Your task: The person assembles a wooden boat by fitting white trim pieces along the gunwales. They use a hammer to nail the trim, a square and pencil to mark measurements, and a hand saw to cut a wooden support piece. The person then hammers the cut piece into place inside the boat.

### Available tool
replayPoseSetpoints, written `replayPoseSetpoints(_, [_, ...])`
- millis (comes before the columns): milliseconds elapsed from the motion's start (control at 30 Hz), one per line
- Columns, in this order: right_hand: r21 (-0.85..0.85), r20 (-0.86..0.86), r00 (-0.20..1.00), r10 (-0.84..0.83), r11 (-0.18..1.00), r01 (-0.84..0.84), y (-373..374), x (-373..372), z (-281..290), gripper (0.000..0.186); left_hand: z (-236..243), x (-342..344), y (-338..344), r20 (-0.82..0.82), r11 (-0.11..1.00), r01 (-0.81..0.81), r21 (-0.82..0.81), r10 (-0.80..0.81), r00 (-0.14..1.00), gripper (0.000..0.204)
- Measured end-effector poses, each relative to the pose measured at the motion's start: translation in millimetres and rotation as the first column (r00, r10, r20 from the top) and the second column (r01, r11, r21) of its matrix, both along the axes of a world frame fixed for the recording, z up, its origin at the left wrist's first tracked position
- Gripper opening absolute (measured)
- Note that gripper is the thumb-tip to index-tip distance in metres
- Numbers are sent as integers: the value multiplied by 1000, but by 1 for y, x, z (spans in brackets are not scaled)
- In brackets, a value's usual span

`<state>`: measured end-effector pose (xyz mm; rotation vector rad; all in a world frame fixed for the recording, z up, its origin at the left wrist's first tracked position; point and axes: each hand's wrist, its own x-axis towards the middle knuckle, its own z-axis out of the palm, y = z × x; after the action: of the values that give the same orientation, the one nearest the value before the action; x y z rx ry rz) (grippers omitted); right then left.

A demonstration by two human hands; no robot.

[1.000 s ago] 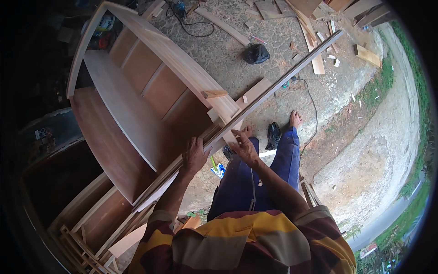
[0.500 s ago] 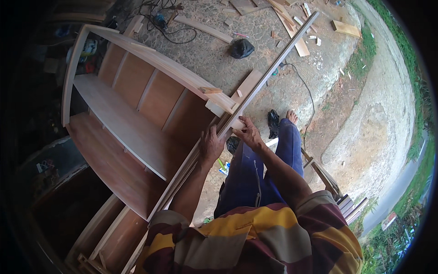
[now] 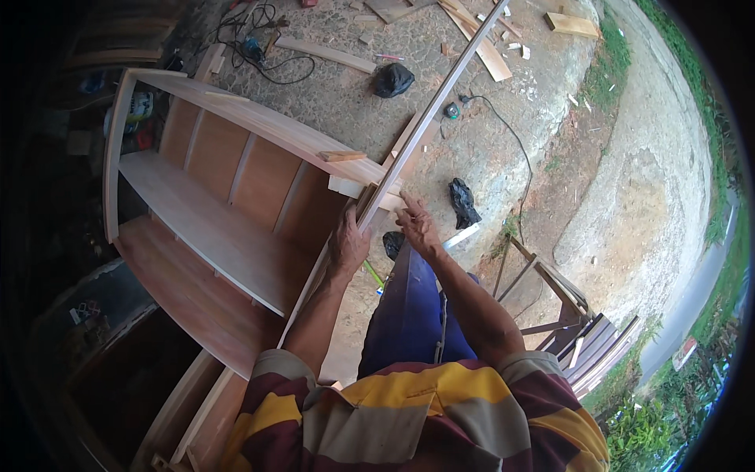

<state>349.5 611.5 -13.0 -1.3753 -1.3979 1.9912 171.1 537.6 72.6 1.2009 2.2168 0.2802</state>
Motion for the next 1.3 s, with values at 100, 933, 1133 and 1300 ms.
replayPoseSetpoints(100, [61,38,998,-40,997,38,-6,-20,-2,30,0,1,0,-25,998,14,57,-13,1000,60])
replayPoseSetpoints(933, [5,519,803,-293,941,340,-246,235,20,41,-10,9,6,-255,989,144,17,-135,957,52])
replayPoseSetpoints(1133, [93,521,787,-331,938,334,-320,269,74,39,-29,-17,1,-227,981,181,71,-161,961,54])
replayPoseSetpoints(1300, [354,568,663,-488,872,339,-354,325,175,28,-36,-19,0,-87,957,242,159,-231,969,47])
